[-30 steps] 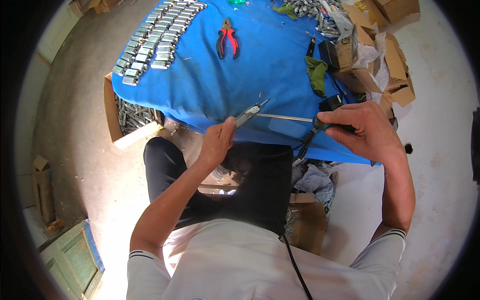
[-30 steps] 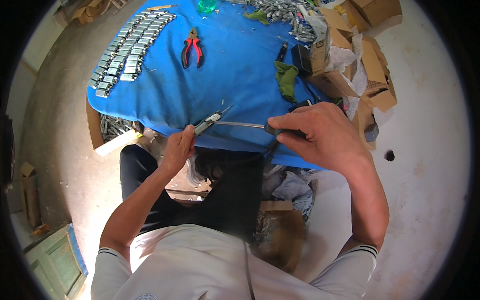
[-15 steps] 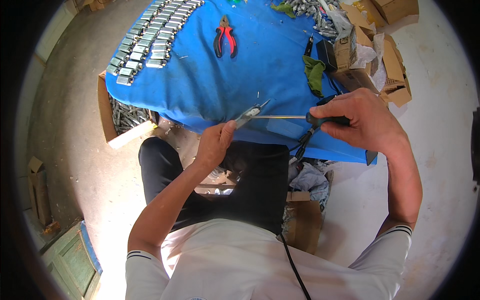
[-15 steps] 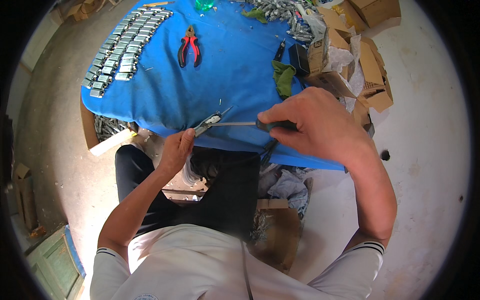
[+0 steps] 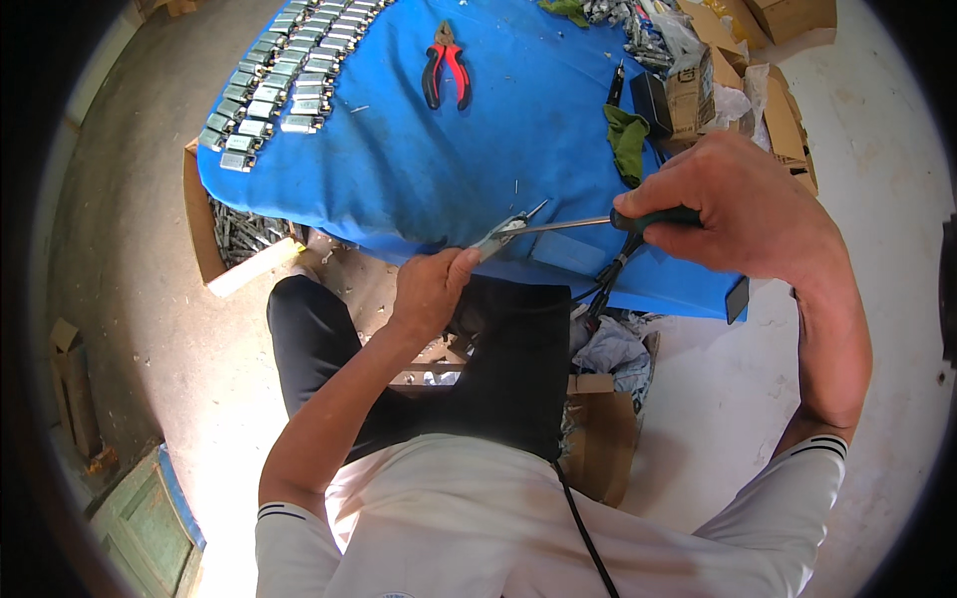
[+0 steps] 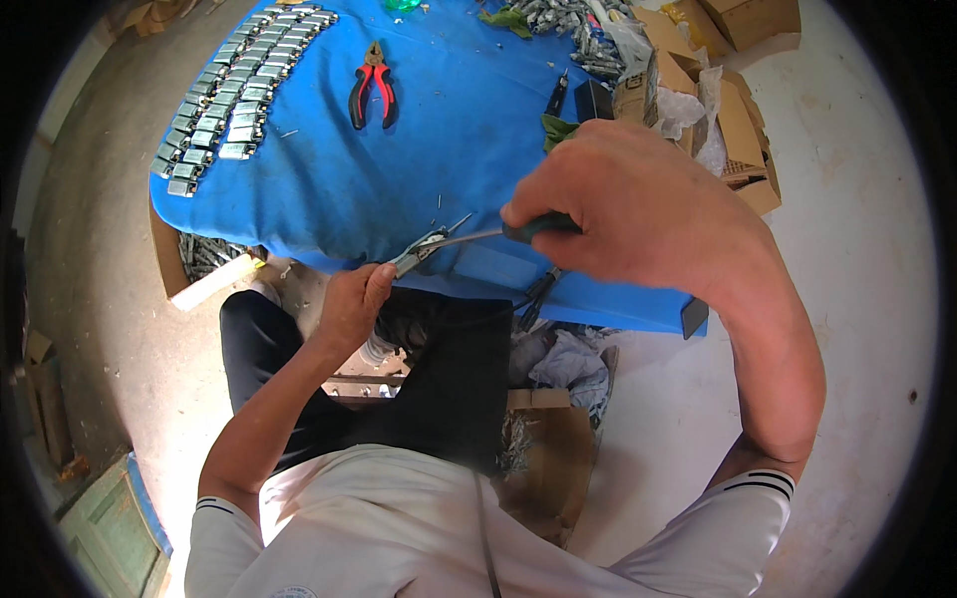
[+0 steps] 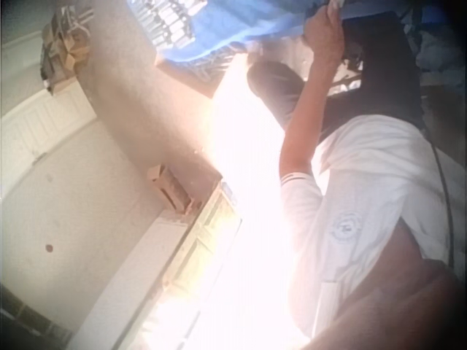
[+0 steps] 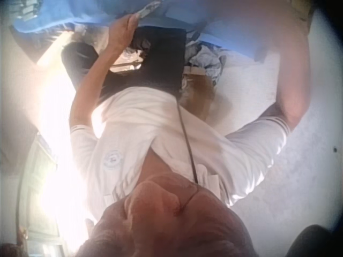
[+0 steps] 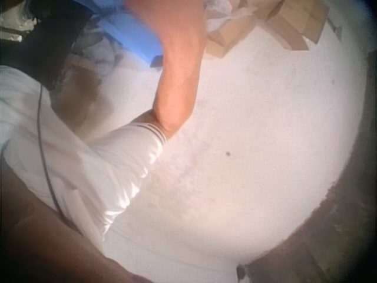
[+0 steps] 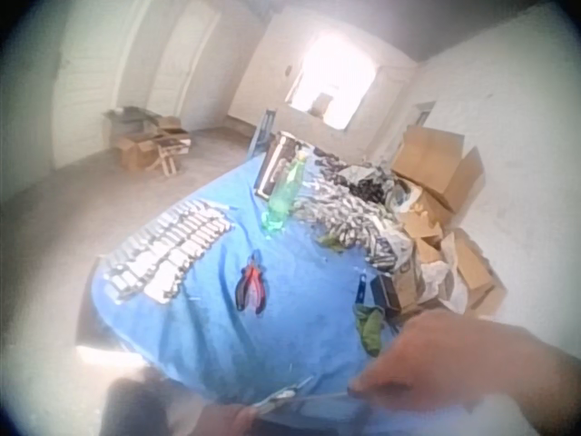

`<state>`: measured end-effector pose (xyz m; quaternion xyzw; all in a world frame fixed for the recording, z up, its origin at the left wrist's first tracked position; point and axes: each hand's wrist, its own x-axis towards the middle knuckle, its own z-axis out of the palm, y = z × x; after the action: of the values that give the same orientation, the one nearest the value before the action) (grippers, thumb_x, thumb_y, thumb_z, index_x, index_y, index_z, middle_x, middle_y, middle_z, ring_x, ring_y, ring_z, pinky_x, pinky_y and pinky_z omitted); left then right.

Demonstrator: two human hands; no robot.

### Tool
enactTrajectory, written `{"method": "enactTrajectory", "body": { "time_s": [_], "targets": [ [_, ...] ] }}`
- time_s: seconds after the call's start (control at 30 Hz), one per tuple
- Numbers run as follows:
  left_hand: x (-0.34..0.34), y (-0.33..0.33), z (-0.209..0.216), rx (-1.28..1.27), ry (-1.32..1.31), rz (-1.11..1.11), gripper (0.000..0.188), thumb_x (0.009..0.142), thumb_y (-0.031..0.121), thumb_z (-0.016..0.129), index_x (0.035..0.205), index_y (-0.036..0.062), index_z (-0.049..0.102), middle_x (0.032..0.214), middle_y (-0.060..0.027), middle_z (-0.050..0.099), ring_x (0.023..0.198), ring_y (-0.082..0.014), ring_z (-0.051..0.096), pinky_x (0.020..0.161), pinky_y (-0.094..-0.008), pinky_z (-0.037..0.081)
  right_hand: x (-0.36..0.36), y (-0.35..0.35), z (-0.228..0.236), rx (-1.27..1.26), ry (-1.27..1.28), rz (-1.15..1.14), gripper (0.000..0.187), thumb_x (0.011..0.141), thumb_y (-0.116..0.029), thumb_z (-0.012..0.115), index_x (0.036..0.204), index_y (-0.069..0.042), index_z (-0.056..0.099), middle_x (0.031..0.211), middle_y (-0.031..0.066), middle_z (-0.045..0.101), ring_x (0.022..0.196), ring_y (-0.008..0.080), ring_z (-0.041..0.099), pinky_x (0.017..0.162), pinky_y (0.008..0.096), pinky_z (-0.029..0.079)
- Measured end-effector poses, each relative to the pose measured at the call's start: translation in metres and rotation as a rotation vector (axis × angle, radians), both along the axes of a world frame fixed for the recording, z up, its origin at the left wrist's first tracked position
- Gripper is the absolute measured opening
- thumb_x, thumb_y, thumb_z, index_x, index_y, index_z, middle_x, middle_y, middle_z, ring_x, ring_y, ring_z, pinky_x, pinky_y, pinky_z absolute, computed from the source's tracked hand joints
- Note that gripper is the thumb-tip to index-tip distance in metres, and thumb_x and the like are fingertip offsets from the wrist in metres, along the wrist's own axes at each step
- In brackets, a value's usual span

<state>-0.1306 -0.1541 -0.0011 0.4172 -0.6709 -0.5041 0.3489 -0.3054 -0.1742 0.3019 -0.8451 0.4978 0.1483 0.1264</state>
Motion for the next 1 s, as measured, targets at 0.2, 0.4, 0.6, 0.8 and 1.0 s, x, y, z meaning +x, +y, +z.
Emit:
{"method": "enactTrajectory", "body": {
  "time_s": [0.2, 0.4, 0.6, 0.8, 1.0],
  "targets": [
    [-0.001, -0.001, -0.003, -0.017, 0.005, -0.002, 0.048, 0.096, 0.042, 0.046, 0.074, 0.0015, 0.061, 0.061, -0.0178, 0.055, 0.060, -0.0394, 0.055, 0.055, -0.0445, 0.041, 0.002, -0.001, 0.002, 0.046, 0.003, -0.063, 0.019, 0.069, -0.005, 0.066, 0.087, -0.004, 0.071, 0.068, 0.0140, 0.063, 0.065, 0.0312, 0.061, 0.062, 0.0385, 0.047],
    [-0.004, 0.003, -0.009, 0.079, 0.041, 0.023, 0.052, 0.096, 0.044, 0.046, 0.071, 0.0005, 0.059, 0.057, -0.0147, 0.053, 0.053, -0.0334, 0.052, 0.053, -0.0402, 0.041, -0.006, -0.008, -0.003, 0.071, -0.055, -0.090, 0.019, 0.070, -0.006, 0.067, 0.088, -0.003, 0.071, 0.068, 0.0146, 0.064, 0.066, 0.0303, 0.062, 0.063, 0.0375, 0.048],
    [-0.003, 0.003, -0.013, 0.148, 0.089, -0.009, 0.054, 0.097, 0.044, 0.045, 0.069, -0.0009, 0.058, 0.054, -0.0135, 0.050, 0.050, -0.0293, 0.050, 0.052, -0.0381, 0.040, 0.005, -0.030, 0.001, 0.124, 0.070, -0.047, 0.017, 0.071, -0.008, 0.067, 0.087, -0.003, 0.071, 0.070, 0.0138, 0.064, 0.069, 0.0282, 0.063, 0.065, 0.0362, 0.049],
    [-0.005, 0.003, -0.014, 0.154, 0.126, 0.002, 0.054, 0.097, 0.043, 0.046, 0.068, -0.0019, 0.056, 0.055, -0.0146, 0.049, 0.049, -0.0277, 0.048, 0.052, -0.0383, 0.039, 0.000, -0.038, 0.002, 0.173, 0.012, -0.085, 0.020, 0.071, -0.010, 0.069, 0.088, 0.000, 0.070, 0.073, 0.0147, 0.065, 0.068, 0.0272, 0.063, 0.063, 0.0338, 0.049],
    [-0.004, 0.005, -0.024, 0.270, 0.224, 0.022, 0.057, 0.096, 0.045, 0.046, 0.066, -0.0021, 0.053, 0.053, -0.0086, 0.045, 0.051, -0.0176, 0.043, 0.051, -0.0345, 0.037, -0.025, -0.012, -0.012, 0.197, -0.167, -0.314, 0.023, 0.072, -0.006, 0.072, 0.095, -0.001, 0.070, 0.082, 0.0131, 0.069, 0.071, 0.0212, 0.065, 0.064, 0.0286, 0.050]
  ]
}}
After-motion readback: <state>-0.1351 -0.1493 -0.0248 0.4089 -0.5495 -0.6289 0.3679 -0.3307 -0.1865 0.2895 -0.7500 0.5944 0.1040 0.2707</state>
